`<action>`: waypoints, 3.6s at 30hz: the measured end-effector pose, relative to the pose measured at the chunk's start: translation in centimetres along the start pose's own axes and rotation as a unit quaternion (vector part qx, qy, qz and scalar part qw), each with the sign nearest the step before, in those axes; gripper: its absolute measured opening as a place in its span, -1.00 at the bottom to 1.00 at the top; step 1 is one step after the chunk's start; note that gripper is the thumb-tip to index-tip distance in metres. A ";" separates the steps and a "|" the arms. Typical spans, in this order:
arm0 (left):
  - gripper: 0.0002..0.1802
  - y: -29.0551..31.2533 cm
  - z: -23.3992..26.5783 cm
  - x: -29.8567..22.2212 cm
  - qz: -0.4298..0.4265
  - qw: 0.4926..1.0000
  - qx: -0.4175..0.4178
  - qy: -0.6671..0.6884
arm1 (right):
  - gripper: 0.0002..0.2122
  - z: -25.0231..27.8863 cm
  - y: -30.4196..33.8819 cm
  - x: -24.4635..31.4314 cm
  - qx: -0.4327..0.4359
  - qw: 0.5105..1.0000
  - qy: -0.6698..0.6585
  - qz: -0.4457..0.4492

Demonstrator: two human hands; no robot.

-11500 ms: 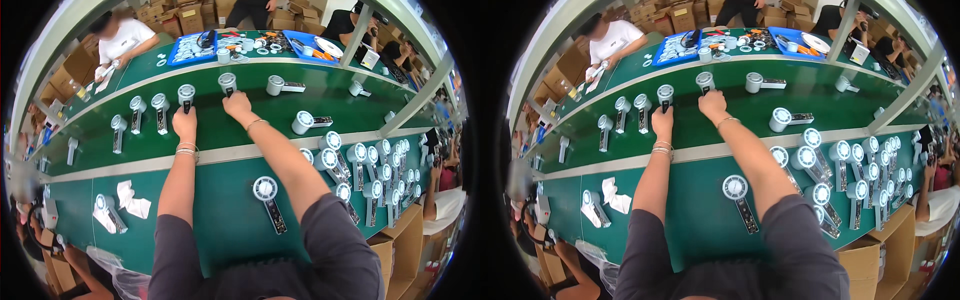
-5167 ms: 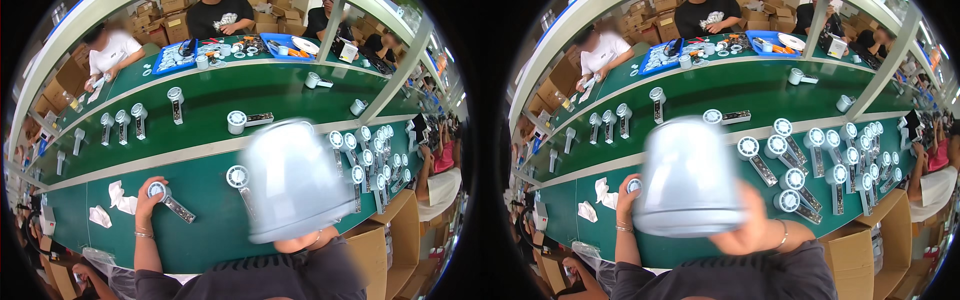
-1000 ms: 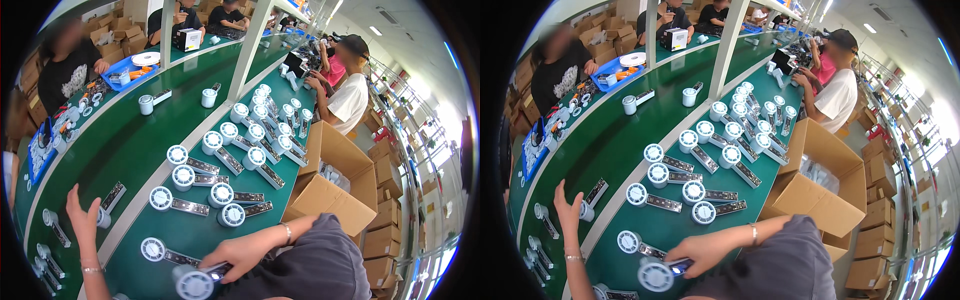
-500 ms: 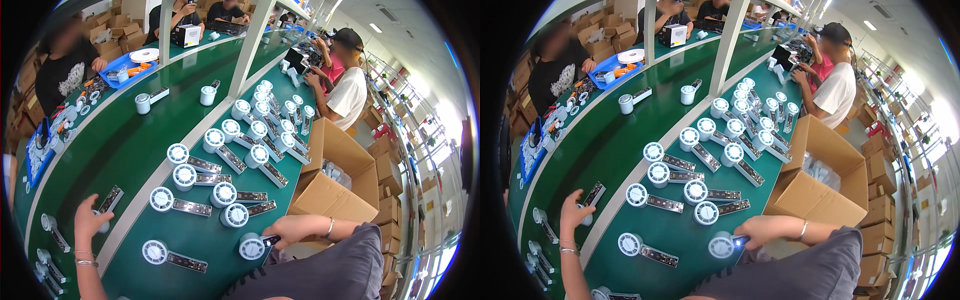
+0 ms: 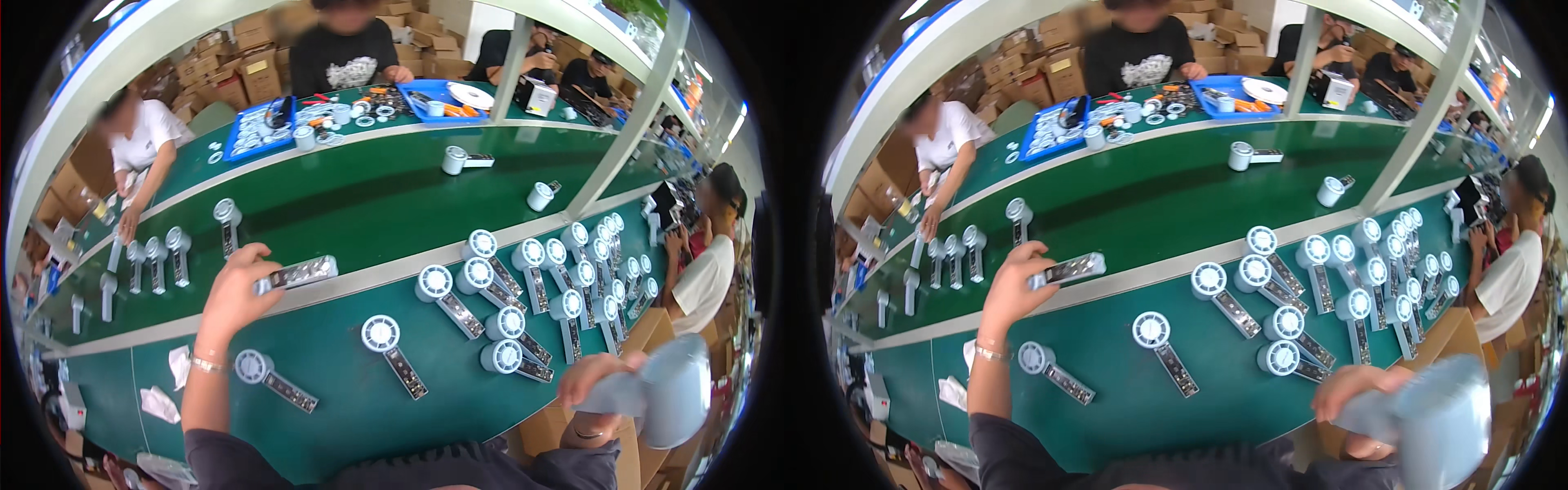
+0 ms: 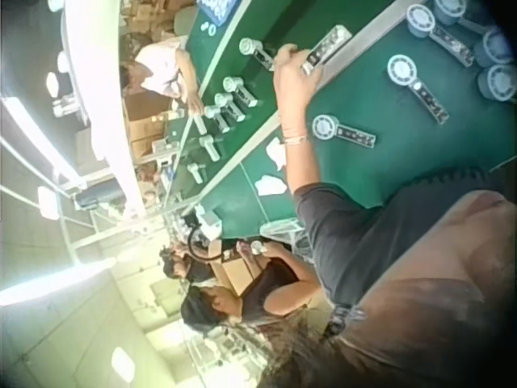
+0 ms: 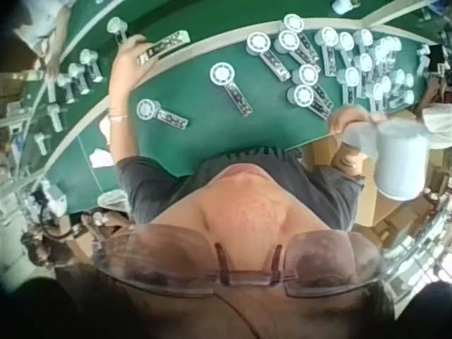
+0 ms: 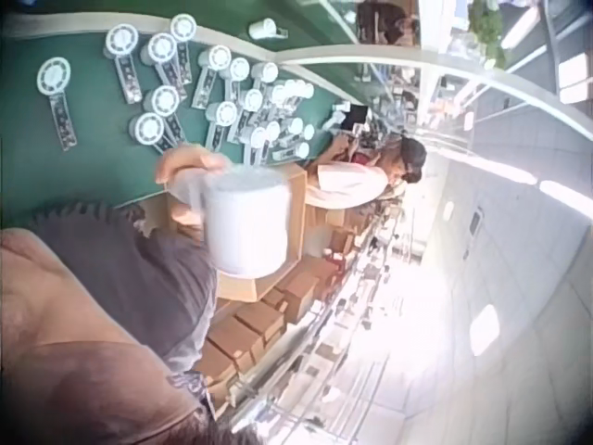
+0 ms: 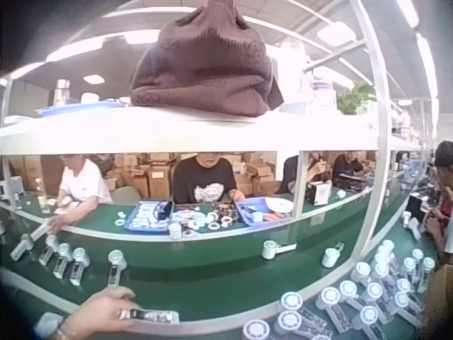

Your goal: The person assembles small electronic devices on a green workbench. They pick up a white cylindrical housing and a circuit board, fit them together, and place the completed unit on the table. The person repeats this process for multiple units, occasionally wiping the components with a white cloth.

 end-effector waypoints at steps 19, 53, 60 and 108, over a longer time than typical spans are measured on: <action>-0.68 23.0 -0.9 -5.9 0.130 0.983 0.002 -0.128 | -0.74 -3.4 9.5 -9.1 0.196 0.856 0.181 -0.442; -0.83 25.2 -5.7 7.7 0.388 0.806 -0.372 0.247 | -0.65 -9.2 -6.6 -0.4 -0.049 0.820 -0.570 0.008; -0.80 23.5 -5.7 7.0 0.384 0.821 -0.354 0.229 | -0.72 -6.7 -5.7 -1.2 -0.043 0.855 -0.461 0.233; -0.80 24.3 -6.4 7.2 0.392 0.819 -0.331 0.256 | -0.61 -29.5 -25.6 -18.9 0.123 0.885 -0.229 -0.386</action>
Point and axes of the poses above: each hand's wrist, its own y-axis away from the middle knuckle, its own z-axis out of the back of the hand, x = y × z, the point moved 2 cm from there along -y, towards the middle knuckle, and after that the axes turned 6 degrees about -z, right-handed, at the moved point
